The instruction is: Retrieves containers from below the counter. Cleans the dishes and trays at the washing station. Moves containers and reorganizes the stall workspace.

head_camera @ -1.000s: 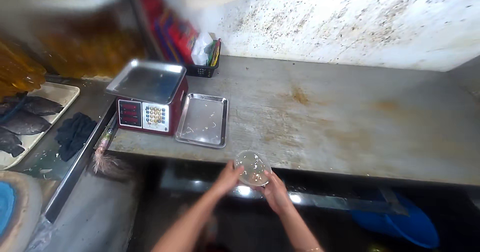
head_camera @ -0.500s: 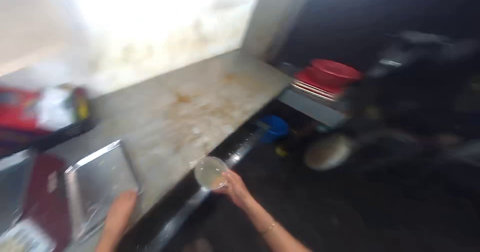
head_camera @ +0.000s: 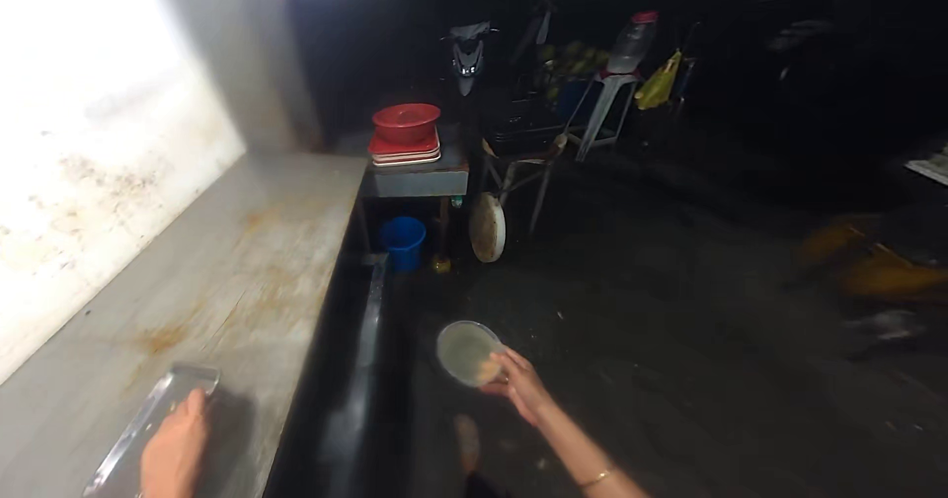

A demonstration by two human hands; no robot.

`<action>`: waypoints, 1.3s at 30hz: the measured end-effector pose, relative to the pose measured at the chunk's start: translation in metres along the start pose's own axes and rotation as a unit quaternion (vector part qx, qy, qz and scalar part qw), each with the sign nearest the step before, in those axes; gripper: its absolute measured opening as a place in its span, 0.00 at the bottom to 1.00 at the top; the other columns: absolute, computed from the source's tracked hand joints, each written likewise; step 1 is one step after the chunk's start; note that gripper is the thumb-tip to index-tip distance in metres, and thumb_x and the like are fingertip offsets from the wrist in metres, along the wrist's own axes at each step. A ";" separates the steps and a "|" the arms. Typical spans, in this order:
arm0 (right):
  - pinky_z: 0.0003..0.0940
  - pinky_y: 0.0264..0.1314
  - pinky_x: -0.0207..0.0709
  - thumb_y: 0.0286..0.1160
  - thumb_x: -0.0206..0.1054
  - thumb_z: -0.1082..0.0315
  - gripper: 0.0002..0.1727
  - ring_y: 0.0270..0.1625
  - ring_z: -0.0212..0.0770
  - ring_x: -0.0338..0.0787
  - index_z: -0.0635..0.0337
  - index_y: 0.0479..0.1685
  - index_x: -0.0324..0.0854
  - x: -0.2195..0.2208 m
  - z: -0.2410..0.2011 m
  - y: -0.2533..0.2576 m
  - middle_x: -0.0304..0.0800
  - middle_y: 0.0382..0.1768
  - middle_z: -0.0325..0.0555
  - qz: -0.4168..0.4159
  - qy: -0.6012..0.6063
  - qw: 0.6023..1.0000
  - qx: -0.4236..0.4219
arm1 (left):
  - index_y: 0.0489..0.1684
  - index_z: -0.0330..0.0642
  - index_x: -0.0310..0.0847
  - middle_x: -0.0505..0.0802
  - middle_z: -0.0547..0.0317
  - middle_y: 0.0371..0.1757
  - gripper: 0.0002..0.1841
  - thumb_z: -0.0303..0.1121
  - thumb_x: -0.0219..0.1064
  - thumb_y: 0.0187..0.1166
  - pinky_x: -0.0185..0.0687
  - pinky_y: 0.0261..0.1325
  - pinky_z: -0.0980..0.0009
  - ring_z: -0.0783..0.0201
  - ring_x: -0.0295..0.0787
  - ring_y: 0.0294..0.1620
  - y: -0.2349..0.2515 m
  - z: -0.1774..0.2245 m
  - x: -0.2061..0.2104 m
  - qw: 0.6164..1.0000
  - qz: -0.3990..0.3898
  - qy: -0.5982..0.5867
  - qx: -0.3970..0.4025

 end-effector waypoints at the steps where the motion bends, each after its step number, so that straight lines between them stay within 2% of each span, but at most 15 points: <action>1: 0.44 0.39 0.91 0.92 0.50 0.68 0.22 0.38 0.49 0.94 0.67 0.80 0.66 -0.016 -0.007 0.012 0.88 0.47 0.59 0.018 0.007 1.000 -0.002 | 0.60 0.27 0.80 0.91 0.25 0.48 0.18 0.37 0.61 0.89 0.83 0.47 0.32 0.26 0.91 0.52 0.020 0.023 0.002 1.000 -0.022 0.006 0.010; 4: 0.45 0.36 0.91 0.91 0.50 0.69 0.22 0.36 0.49 0.94 0.67 0.80 0.65 -0.060 -0.031 0.055 0.89 0.46 0.60 0.072 0.028 0.997 -0.011 | 0.61 0.33 0.82 0.93 0.30 0.50 0.17 0.35 0.68 0.83 0.85 0.49 0.34 0.29 0.92 0.52 0.087 0.090 0.015 0.993 -0.096 0.034 0.054; 7: 0.45 0.36 0.91 0.91 0.50 0.69 0.20 0.35 0.50 0.94 0.68 0.76 0.66 -0.098 -0.055 0.092 0.87 0.45 0.59 0.120 0.048 0.992 -0.010 | 0.65 0.39 0.83 0.93 0.35 0.56 0.15 0.30 0.62 0.85 0.85 0.52 0.36 0.34 0.92 0.56 0.148 0.153 0.026 0.982 -0.148 0.073 0.087; 9: 0.45 0.35 0.91 0.91 0.51 0.69 0.19 0.35 0.49 0.94 0.68 0.74 0.67 -0.116 -0.072 0.119 0.87 0.44 0.58 0.146 0.064 0.987 -0.013 | 0.62 0.38 0.85 0.93 0.35 0.56 0.14 0.28 0.59 0.85 0.85 0.51 0.35 0.34 0.92 0.57 0.179 0.189 0.023 0.985 -0.115 0.060 0.117; 13: 0.44 0.36 0.91 0.93 0.49 0.67 0.19 0.35 0.48 0.94 0.67 0.75 0.67 -0.140 -0.107 0.163 0.87 0.44 0.57 0.182 0.095 0.978 -0.024 | 0.50 0.33 0.88 0.94 0.34 0.49 0.09 0.23 0.64 0.79 0.85 0.45 0.35 0.32 0.93 0.52 0.226 0.248 0.024 0.967 -0.001 -0.016 0.256; 16: 0.43 0.34 0.91 0.93 0.48 0.66 0.17 0.35 0.48 0.94 0.66 0.72 0.67 -0.148 -0.129 0.200 0.88 0.44 0.58 0.215 0.122 0.968 -0.046 | 0.41 0.32 0.89 0.95 0.37 0.42 0.06 0.20 0.71 0.69 0.87 0.39 0.38 0.34 0.95 0.45 0.265 0.297 0.027 0.923 0.060 -0.061 0.376; 19: 0.43 0.34 0.91 0.93 0.48 0.67 0.17 0.34 0.47 0.94 0.66 0.71 0.67 -0.153 -0.149 0.234 0.88 0.44 0.57 0.251 0.144 0.955 -0.061 | 0.38 0.32 0.88 0.94 0.39 0.40 0.07 0.19 0.71 0.64 0.88 0.37 0.43 0.38 0.95 0.43 0.305 0.356 0.030 0.875 0.088 -0.096 0.466; 22: 0.42 0.35 0.90 0.93 0.48 0.65 0.17 0.36 0.47 0.93 0.65 0.71 0.67 -0.154 -0.167 0.262 0.86 0.48 0.57 0.289 0.161 0.941 -0.069 | 0.40 0.33 0.88 0.95 0.41 0.42 0.07 0.21 0.71 0.67 0.89 0.42 0.46 0.40 0.96 0.46 0.348 0.415 0.029 0.833 0.088 -0.119 0.532; 27: 0.41 0.35 0.91 0.92 0.48 0.64 0.17 0.36 0.45 0.93 0.63 0.70 0.66 -0.164 -0.195 0.311 0.85 0.48 0.54 0.331 0.183 0.921 -0.090 | 0.42 0.36 0.86 0.94 0.44 0.39 0.05 0.24 0.65 0.76 0.89 0.40 0.49 0.43 0.95 0.44 0.424 0.513 0.027 0.773 0.104 -0.135 0.611; 32: 0.39 0.35 0.89 0.94 0.45 0.63 0.18 0.35 0.42 0.92 0.63 0.72 0.63 -0.175 -0.228 0.354 0.83 0.45 0.52 0.337 0.185 0.920 -0.075 | 0.46 0.37 0.86 0.94 0.44 0.43 0.07 0.23 0.61 0.81 0.89 0.44 0.48 0.42 0.95 0.48 0.490 0.602 0.021 0.753 0.079 -0.126 0.641; 36: 0.38 0.31 0.90 0.93 0.43 0.66 0.15 0.27 0.40 0.90 0.63 0.67 0.65 -0.196 -0.248 0.400 0.85 0.37 0.48 0.337 0.178 0.921 -0.081 | 0.53 0.35 0.85 0.94 0.40 0.49 0.11 0.24 0.55 0.86 0.87 0.51 0.44 0.38 0.93 0.54 0.526 0.667 0.045 0.742 0.042 -0.118 0.658; 39: 0.39 0.33 0.91 0.94 0.41 0.65 0.15 0.29 0.40 0.92 0.62 0.66 0.64 -0.212 -0.266 0.442 0.86 0.37 0.47 0.309 0.174 0.931 -0.092 | 0.55 0.35 0.85 0.93 0.40 0.51 0.12 0.25 0.55 0.87 0.87 0.52 0.44 0.38 0.92 0.57 0.548 0.715 0.062 0.754 0.039 -0.144 0.640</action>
Point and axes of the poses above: each hand's wrist, its own y-axis towards the middle knuckle, its own x-axis out of the palm, z = x × y, the point moved 1 cm from there along y, towards the middle knuckle
